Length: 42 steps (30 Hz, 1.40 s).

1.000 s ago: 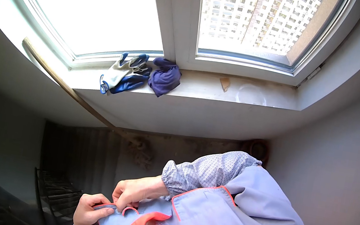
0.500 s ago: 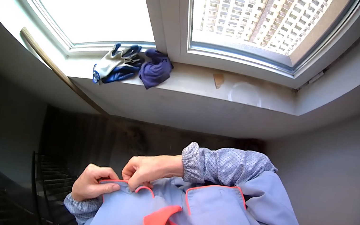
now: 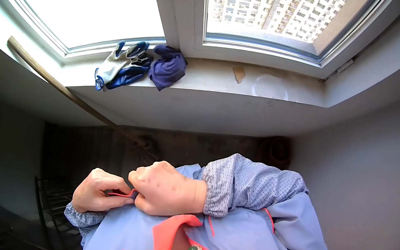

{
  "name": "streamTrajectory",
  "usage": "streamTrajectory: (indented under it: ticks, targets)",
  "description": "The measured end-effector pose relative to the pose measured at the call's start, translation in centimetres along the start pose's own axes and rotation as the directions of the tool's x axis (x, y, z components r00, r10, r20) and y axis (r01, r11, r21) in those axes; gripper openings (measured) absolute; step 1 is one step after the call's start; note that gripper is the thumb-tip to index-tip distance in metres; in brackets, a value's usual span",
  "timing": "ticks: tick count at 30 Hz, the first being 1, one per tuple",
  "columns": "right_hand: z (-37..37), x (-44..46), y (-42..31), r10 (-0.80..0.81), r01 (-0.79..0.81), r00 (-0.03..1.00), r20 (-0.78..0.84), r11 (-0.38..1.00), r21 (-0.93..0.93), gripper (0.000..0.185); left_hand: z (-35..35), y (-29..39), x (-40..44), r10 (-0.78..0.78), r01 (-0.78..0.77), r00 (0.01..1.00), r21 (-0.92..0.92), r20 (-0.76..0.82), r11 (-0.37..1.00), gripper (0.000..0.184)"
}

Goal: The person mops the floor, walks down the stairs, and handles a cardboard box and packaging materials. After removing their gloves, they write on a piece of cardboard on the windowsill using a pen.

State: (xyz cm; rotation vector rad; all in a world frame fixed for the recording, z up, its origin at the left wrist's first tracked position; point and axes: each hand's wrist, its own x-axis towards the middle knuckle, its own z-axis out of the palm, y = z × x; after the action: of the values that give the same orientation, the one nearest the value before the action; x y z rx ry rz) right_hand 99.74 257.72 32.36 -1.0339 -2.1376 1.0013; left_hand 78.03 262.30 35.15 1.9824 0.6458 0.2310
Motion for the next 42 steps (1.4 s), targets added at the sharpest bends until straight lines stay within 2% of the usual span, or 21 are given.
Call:
streamTrajectory:
  ticks: [3,6,7,9,10,13,14,19,21,24,25,27,28,30,32,33,35,37,39,41,42]
  targets:
    - [0.9,0.1,-0.3,-0.062,0.063,0.998,0.007,0.993,-0.104,0.017,-0.9,-0.8,-0.3,0.074,-0.07,0.994,-0.06,0.077,0.996,0.015]
    - [-0.1,0.3,0.3,-0.117,0.031,0.965,0.235,0.939,0.341,0.018,-1.9,-1.5,0.0,0.266,-0.22,0.942,-0.223,0.204,0.95,0.013]
    - [-1.2,0.6,0.5,-0.082,-0.146,0.914,0.397,0.847,0.511,0.02,-2.1,-1.8,0.1,0.354,-0.279,0.909,-0.311,0.219,0.908,0.013]
    - [-0.8,0.3,1.8,-0.13,-0.149,0.943,0.306,0.658,0.738,0.023,-2.3,-2.8,0.5,0.53,-0.409,0.824,-0.44,0.198,0.8,0.013]
    - [-1.3,0.1,2.2,-0.102,-0.194,0.937,0.333,0.643,0.741,0.023,-2.6,-3.3,0.5,0.571,-0.416,0.793,-0.497,0.211,0.762,0.013]
    - [-0.7,-1.5,4.4,-0.234,0.05,0.952,0.198,0.757,0.651,0.021,-2.8,-5.1,0.9,0.643,-0.405,0.731,-0.615,0.228,0.677,0.015]
    - [-0.7,-1.9,4.5,-0.214,-0.01,0.943,0.256,0.749,0.663,0.022,-2.9,-6.0,0.9,0.666,-0.395,0.71,-0.653,0.23,0.647,0.016]
    - [-0.9,-1.7,2.7,-0.251,0.186,0.953,0.17,0.927,0.325,0.016,-2.2,-8.8,1.3,0.622,-0.328,0.775,-0.775,0.106,0.54,0.028]
    - [-1.2,-1.5,2.4,-0.302,0.272,0.952,0.06,0.916,0.294,0.017,-1.4,-8.4,0.9,0.416,-0.345,0.903,-0.753,-0.104,0.561,0.036]
    - [-4.7,-1.7,0.2,-0.285,0.381,0.904,-0.318,0.874,0.302,0.021,-0.7,-7.8,1.9,-0.031,-0.289,0.906,-0.669,-0.423,0.685,0.052]
    - [-6.5,-2.3,-0.7,-0.231,0.391,0.838,-0.495,0.886,0.248,0.021,-0.8,-8.0,2.5,-0.169,-0.232,0.866,-0.677,-0.471,0.698,0.056]
    - [-7.8,-4.0,-1.5,-0.017,0.402,0.642,-0.767,0.859,0.318,0.028,-0.5,-6.7,4.4,-0.116,-0.134,0.913,-0.557,-0.391,0.82,0.068]
    - [-7.6,-4.7,-2.0,-0.009,0.383,0.55,-0.835,0.891,0.243,0.027,0.3,-5.4,5.6,-0.107,-0.114,0.952,-0.657,-0.286,0.746,0.081]
    - [-7.5,-5.1,-0.3,-0.415,0.305,0.699,-0.582,0.909,-0.283,0.026,2.3,-2.9,8.3,0.016,-0.062,0.998,-0.855,-0.062,0.515,0.097]
    - [-6.3,-4.1,2.1,-0.701,0.351,0.616,-0.361,0.654,-0.671,0.029,3.8,0.2,10.4,0.034,-0.054,0.999,-0.898,-0.043,0.438,0.07]
    - [-5.3,-4.0,3.1,-0.686,0.291,0.662,-0.304,0.608,-0.739,0.03,3.9,0.7,11.3,-0.004,-0.041,0.999,-0.885,-0.049,0.463,0.058]
    - [-4.7,-4.8,4.9,-0.565,0.177,0.706,-0.426,0.724,-0.667,0.03,4.5,0.6,13.3,-0.122,-0.094,0.982,-0.94,-0.141,0.328,0.027]
    - [-4.9,-6.0,5.5,-0.291,0.033,0.649,-0.703,0.934,-0.357,0.038,5.2,-1.0,14.5,-0.122,-0.091,0.972,-0.802,-0.201,0.59,0.021]
    - [-5.6,-6.7,5.9,0.13,-0.217,0.648,-0.751,0.976,-0.018,0.04,5.8,0.5,15.5,-0.148,0.063,0.979,-0.485,-0.14,0.872,0.018]
    - [-5.0,-7.3,8.3,0.372,0.002,0.687,-0.625,0.858,0.514,0.039,7.6,-0.3,16.4,-0.018,0.013,1.0,-0.218,-0.024,0.976,0.019]
    - [-5.4,-7.7,8.5,0.421,0.034,0.689,-0.59,0.794,0.607,0.028,8.9,-1.0,17.0,0.122,-0.14,0.988,-0.202,-0.096,0.969,0.022]
